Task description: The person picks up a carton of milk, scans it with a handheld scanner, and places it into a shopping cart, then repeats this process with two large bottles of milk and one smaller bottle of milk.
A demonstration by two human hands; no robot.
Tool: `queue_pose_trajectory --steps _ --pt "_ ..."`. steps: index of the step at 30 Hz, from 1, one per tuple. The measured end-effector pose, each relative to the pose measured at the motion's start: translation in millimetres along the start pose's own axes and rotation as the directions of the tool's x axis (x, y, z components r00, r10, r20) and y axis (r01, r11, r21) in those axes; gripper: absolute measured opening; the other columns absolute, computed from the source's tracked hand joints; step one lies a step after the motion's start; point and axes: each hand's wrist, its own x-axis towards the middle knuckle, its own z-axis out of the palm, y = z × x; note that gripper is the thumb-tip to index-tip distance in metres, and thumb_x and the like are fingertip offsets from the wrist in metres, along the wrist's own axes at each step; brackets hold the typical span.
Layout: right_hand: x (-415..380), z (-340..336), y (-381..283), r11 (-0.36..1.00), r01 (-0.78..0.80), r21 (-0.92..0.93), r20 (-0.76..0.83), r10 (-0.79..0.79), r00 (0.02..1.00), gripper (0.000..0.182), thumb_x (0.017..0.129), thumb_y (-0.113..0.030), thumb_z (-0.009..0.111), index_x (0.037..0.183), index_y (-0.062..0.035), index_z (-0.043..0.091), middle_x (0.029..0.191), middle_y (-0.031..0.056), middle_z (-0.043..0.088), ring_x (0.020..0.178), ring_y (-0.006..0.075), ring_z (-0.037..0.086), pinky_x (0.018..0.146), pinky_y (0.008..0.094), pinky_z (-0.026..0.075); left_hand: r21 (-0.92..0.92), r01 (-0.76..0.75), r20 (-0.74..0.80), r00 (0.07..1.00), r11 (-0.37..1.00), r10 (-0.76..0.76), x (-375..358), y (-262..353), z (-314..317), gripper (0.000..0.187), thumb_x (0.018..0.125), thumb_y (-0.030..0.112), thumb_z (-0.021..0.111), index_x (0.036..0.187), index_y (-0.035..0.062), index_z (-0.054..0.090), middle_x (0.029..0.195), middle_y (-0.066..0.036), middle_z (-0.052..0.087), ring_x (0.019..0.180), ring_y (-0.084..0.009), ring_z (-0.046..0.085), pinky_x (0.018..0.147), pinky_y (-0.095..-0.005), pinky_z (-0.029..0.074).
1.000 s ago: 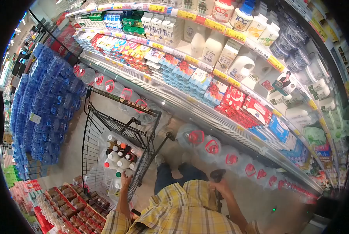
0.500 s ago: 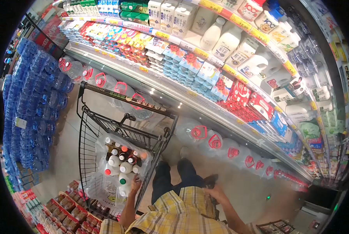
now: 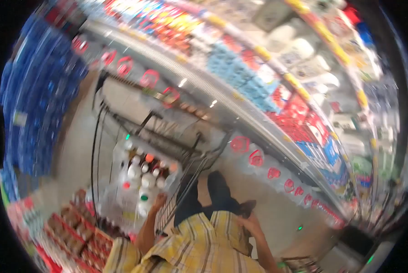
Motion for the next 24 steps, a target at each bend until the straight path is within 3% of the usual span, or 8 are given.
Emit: queue_pose_trajectory --steps 3,5,10,14,15,20,22,24 --pt "12.1 -1.1 2.0 0.999 0.049 -0.006 -0.039 -0.049 0.998 0.026 0.078 -0.011 0.068 0.097 -0.0021 0.051 0.077 0.0090 0.062 0.064 0.0178 0.065 0.046 0.0265 0.045 -0.082 -0.138 -0.073 0.989 0.987 0.132 -23.0 42.3 -7.2 0.033 0.086 0.033 0.052 0.091 0.0036 0.064 0.086 -0.020 0.065 0.083 -0.0354 0.063 0.074 -0.0442 0.047" --pt "4.2 7.4 -20.8 0.998 0.055 -0.016 -0.019 -0.056 0.998 0.026 0.079 -0.011 0.068 0.097 -0.0024 0.051 0.077 0.0097 0.063 0.063 0.0176 0.065 0.046 0.0263 0.045 -0.066 -0.064 -0.077 0.995 0.996 0.059 -48.3 86.6 -24.7 0.031 0.085 0.030 0.053 0.100 0.0069 0.066 0.097 -0.019 0.066 0.093 -0.0337 0.064 0.080 -0.0416 0.048" --pt "15.5 11.6 -58.0 0.987 0.058 -0.149 0.018 -0.056 0.998 0.032 0.078 -0.013 0.069 0.101 -0.0048 0.048 0.078 0.0058 0.058 0.068 0.0185 0.066 0.046 0.0264 0.045 -0.302 -0.129 -0.073 0.991 0.945 0.111 -83.2 112.8 -40.3 0.030 0.082 0.016 0.052 0.108 0.0087 0.065 0.093 -0.021 0.066 0.087 -0.0331 0.065 0.078 -0.0392 0.050" --pt "19.1 20.5 -87.9 0.961 0.099 -0.259 0.055 -0.088 0.995 0.036 0.077 -0.016 0.070 0.103 -0.0047 0.048 0.081 0.0043 0.057 0.069 0.0183 0.066 0.049 0.0259 0.045 -0.281 -0.190 -0.220 0.967 0.941 0.129 -109.1 110.5 -38.6 0.033 0.081 0.012 0.050 0.110 0.0077 0.064 0.091 -0.020 0.067 0.083 -0.0329 0.065 0.077 -0.0378 0.050" --pt "15.3 28.6 -95.8 0.963 0.146 -0.226 0.046 -0.139 0.989 0.022 0.078 -0.009 0.066 0.094 -0.0020 0.052 0.067 0.0052 0.059 0.054 0.0129 0.057 0.047 0.0257 0.045 -0.271 -0.216 -0.371 0.922 0.938 0.105 -114.5 108.0 -35.4 0.031 0.081 0.010 0.051 0.108 0.0061 0.064 0.091 -0.019 0.066 0.081 -0.0324 0.065 0.076 -0.0381 0.050" --pt "18.5 35.7 -104.1 0.927 0.183 -0.327 0.045 -0.178 0.983 0.030 0.078 -0.014 0.068 0.100 -0.0027 0.051 0.078 0.0058 0.060 0.062 0.0146 0.061 0.048 0.0264 0.046 -0.313 -0.236 -0.692 0.720 0.920 -0.051 -161.7 113.3 -54.3 0.024 0.080 0.006 0.054 0.101 0.0024 0.064 0.092 -0.018 0.065 0.083 -0.0317 0.063 0.074 -0.0379 0.049" --pt "22.5 33.2 -101.3 0.930 0.174 -0.323 0.064 -0.162 0.985 0.034 0.079 -0.016 0.069 0.105 -0.0039 0.050 0.086 0.0062 0.060 0.069 0.0172 0.065 0.050 0.0280 0.047 -0.190 -0.273 -0.928 0.363 0.943 -0.082 -179.2 109.6 -60.8 0.021 0.080 0.003 0.055 0.099 0.0021 0.064 0.092 -0.018 0.064 0.086 -0.0317 0.062 0.076 -0.0370 0.048" --pt "21.1 32.4 -99.6 0.925 0.164 -0.344 0.066 -0.150 0.986 0.036 0.079 -0.016 0.069 0.106 -0.0042 0.050 0.088 0.0064 0.060 0.072 0.0185 0.066 0.050 0.0286 0.047 -0.126 -0.176 -0.967 0.243 0.976 -0.080 -198.5 99.3 -74.1 0.023 0.080 0.003 0.055 0.102 0.0028 0.063 0.091 -0.018 0.063 0.085 -0.0316 0.062 0.077 -0.0361 0.048"
